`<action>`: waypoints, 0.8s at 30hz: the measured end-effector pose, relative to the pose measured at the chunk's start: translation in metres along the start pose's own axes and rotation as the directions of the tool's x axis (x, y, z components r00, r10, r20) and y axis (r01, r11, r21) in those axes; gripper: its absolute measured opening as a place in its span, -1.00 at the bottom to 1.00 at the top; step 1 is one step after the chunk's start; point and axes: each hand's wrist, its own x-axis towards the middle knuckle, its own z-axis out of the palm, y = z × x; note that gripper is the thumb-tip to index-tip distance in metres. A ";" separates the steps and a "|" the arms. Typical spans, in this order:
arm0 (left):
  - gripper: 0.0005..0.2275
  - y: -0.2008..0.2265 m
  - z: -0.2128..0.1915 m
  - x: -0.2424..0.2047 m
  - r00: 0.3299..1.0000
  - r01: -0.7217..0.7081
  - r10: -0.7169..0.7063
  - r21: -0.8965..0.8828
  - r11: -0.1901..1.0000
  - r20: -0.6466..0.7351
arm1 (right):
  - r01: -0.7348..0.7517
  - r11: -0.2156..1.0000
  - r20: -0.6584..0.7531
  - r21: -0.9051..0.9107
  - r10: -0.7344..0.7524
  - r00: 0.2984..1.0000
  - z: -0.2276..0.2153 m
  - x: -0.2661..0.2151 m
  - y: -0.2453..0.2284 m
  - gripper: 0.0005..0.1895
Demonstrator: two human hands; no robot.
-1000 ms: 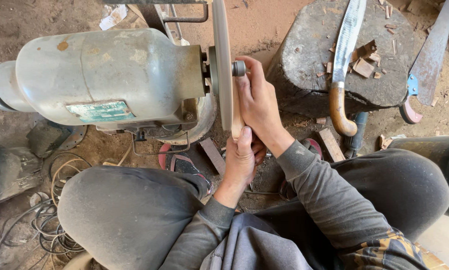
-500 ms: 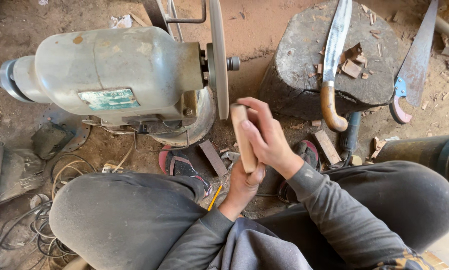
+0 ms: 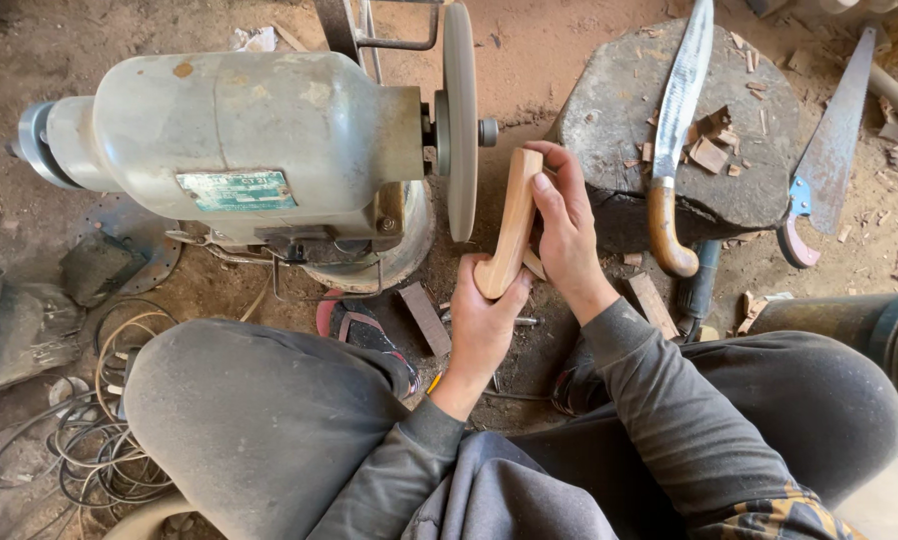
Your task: The person uses a bench grinder to smooth and shape a small wooden piece. They hold the wood with both hands and repeatedly press it against the spinning grinding wheel, rotating it to work different surfaces. The person briefly pauses to inspect the piece before continuing.
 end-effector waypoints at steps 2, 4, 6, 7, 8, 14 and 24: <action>-0.73 -0.001 0.000 0.009 1.000 0.013 -0.013 -0.075 0.997 0.006 | 0.004 1.000 0.019 0.012 -0.004 1.000 0.002 0.007 0.003 -0.65; -0.74 -0.001 0.001 0.016 0.995 0.099 -0.097 -0.195 0.976 0.021 | -0.001 1.000 0.030 0.011 0.001 1.000 0.003 0.013 0.006 -0.64; -0.74 0.001 0.002 0.022 0.968 0.250 -0.243 -0.351 0.902 0.066 | -0.013 1.000 0.032 -0.002 0.013 0.999 0.005 0.019 0.009 -0.62; -0.74 0.002 0.003 0.024 0.969 0.246 -0.233 -0.378 0.893 0.079 | 0.003 0.999 0.025 -0.032 -0.003 1.000 0.007 0.023 0.010 -0.62; -0.75 0.004 0.005 0.027 0.970 0.242 -0.224 -0.404 0.882 0.092 | 0.020 0.998 0.020 -0.063 -0.019 1.000 0.008 0.027 0.011 -0.62; -0.77 0.014 0.003 0.036 0.971 0.239 -0.214 -0.448 0.861 0.108 | 0.057 0.991 0.019 -0.120 -0.055 0.998 0.016 0.041 0.016 -0.63; -0.78 0.001 -0.008 0.034 0.969 0.248 -0.205 -0.590 0.769 0.140 | 0.163 0.900 0.021 -0.404 -0.169 0.985 0.030 0.037 0.004 -0.67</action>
